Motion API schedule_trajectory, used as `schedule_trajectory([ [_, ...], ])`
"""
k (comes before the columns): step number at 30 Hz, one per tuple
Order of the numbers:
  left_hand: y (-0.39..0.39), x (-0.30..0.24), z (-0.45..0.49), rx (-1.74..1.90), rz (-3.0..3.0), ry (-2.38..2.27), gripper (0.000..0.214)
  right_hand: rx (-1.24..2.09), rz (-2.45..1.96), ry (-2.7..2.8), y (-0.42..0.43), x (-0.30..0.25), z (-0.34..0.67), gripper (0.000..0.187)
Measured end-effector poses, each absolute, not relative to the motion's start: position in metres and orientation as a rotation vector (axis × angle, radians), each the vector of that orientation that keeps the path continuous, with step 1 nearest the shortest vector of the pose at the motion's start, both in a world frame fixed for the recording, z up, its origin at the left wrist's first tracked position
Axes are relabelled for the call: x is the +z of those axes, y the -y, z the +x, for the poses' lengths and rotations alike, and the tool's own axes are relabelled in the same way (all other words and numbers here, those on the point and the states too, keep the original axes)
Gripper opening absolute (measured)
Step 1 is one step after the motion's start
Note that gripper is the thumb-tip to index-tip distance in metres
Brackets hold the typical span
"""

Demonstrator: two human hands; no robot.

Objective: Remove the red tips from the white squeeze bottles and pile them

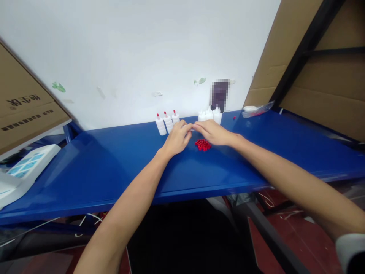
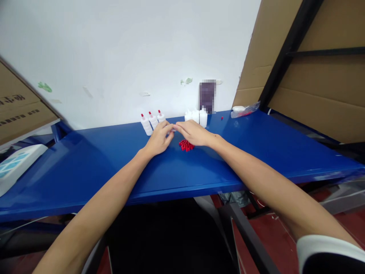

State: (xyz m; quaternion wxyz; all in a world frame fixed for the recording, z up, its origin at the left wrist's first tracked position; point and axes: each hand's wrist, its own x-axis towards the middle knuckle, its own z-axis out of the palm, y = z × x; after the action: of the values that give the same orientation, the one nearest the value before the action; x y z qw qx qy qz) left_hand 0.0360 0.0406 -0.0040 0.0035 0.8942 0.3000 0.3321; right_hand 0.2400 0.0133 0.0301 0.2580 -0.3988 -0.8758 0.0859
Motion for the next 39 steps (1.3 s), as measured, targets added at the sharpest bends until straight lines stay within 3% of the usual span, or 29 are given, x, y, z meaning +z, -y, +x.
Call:
schedule_trajectory([
  [6, -0.047, -0.007, 0.024, 1.029, 2.77, -1.029, 0.033, 0.27, -1.182, 2.325, -0.02, 0.037, 0.261, 0.043],
  [15, -0.048, -0.009, 0.025, 0.98, 2.719, -1.028, 0.03, 0.317, -1.641, 2.578, -0.034, 0.033, 0.285, 0.018],
  [23, -0.051, -0.012, 0.023, 0.996, 2.694, -1.01, 0.031, 0.406, -1.429, 2.644, -0.041, 0.035, 0.289, 0.019],
  [39, -0.052, -0.013, 0.023, 0.989, 2.68, -1.017, 0.031, 0.493, -1.48, 2.622, -0.035, 0.038, 0.284, 0.023],
])
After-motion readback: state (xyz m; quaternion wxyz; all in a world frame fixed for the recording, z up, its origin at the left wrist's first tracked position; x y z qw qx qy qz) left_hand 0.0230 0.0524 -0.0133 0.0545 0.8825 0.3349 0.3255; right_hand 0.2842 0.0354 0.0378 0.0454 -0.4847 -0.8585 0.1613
